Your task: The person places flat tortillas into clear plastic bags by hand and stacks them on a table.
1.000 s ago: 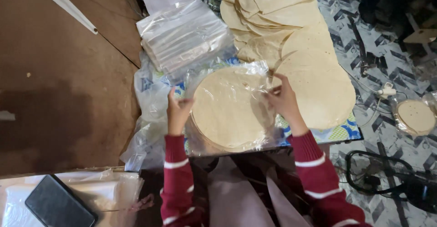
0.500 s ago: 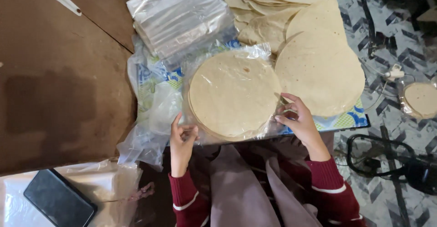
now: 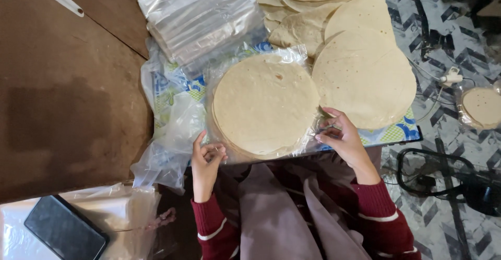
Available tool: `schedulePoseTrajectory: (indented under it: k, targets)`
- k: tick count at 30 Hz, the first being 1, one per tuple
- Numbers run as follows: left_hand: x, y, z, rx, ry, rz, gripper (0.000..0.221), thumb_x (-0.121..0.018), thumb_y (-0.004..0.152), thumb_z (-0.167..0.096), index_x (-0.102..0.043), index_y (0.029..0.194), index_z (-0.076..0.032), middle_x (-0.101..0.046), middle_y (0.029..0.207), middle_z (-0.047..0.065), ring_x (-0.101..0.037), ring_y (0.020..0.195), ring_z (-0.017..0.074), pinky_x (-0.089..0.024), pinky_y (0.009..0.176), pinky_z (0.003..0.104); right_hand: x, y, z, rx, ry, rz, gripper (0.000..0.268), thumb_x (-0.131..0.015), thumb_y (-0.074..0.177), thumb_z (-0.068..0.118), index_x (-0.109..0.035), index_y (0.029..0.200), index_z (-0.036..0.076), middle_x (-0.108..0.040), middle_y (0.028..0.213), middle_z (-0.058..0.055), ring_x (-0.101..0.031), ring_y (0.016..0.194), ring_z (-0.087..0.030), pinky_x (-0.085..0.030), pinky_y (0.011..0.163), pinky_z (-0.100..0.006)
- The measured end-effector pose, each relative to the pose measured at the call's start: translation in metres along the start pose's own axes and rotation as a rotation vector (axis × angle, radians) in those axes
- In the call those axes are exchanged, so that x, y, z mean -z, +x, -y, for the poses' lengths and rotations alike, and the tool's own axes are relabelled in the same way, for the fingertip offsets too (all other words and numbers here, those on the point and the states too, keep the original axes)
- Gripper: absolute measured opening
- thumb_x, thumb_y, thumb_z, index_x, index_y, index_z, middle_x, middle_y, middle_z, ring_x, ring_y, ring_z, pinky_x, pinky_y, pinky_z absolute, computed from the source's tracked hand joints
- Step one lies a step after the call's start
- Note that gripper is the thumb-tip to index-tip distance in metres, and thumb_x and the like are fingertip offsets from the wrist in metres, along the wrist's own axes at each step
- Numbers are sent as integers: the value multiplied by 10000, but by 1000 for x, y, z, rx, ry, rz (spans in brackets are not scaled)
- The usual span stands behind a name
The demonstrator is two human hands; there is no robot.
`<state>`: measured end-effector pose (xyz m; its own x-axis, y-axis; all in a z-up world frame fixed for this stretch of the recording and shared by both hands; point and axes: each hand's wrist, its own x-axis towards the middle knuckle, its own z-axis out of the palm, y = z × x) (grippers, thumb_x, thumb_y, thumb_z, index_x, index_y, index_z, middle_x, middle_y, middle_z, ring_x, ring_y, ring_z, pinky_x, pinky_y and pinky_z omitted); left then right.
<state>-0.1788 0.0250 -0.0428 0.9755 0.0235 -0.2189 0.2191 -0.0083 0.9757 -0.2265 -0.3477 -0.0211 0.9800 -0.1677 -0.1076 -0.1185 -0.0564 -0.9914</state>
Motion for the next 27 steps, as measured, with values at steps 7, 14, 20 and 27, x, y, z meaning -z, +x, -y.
schedulePoseTrajectory:
  k: [7,14,20,27]
  targets:
    - [1,-6,-4,17,-52,-5,741,-686,896,37,-335,1544,-36,-715,1056,122,-686,853,138,-598,785,297,2,-2,-1,-18,52,-25,727,-727,787,-119,-512,1453,79,-601,1048,-45,-628,873,-107,-547,788,-265]
    - [5,-10,-1,17,-82,4,739,-652,904,64,-323,1556,-45,-734,1101,121,-690,881,130,-590,830,287,5,-6,-3,-65,141,-48,720,-723,784,-129,-524,1439,95,-593,1032,-36,-624,880,-92,-578,795,-258]
    - [-7,-9,-28,7,263,-11,818,-695,839,9,-328,1562,-93,-726,1072,112,-708,843,184,-589,785,320,-3,-1,0,-82,-47,-41,697,-718,773,-110,-535,1413,98,-613,1030,-83,-657,871,-169,-580,744,-302]
    - [-66,-4,-108,-441,1099,-287,692,-711,746,-132,-543,1415,-73,-625,1251,170,-584,1151,390,-479,924,520,-59,24,69,439,-929,-367,652,-652,855,25,-489,1487,42,-521,1418,-240,-498,1321,-414,-431,1098,-511]
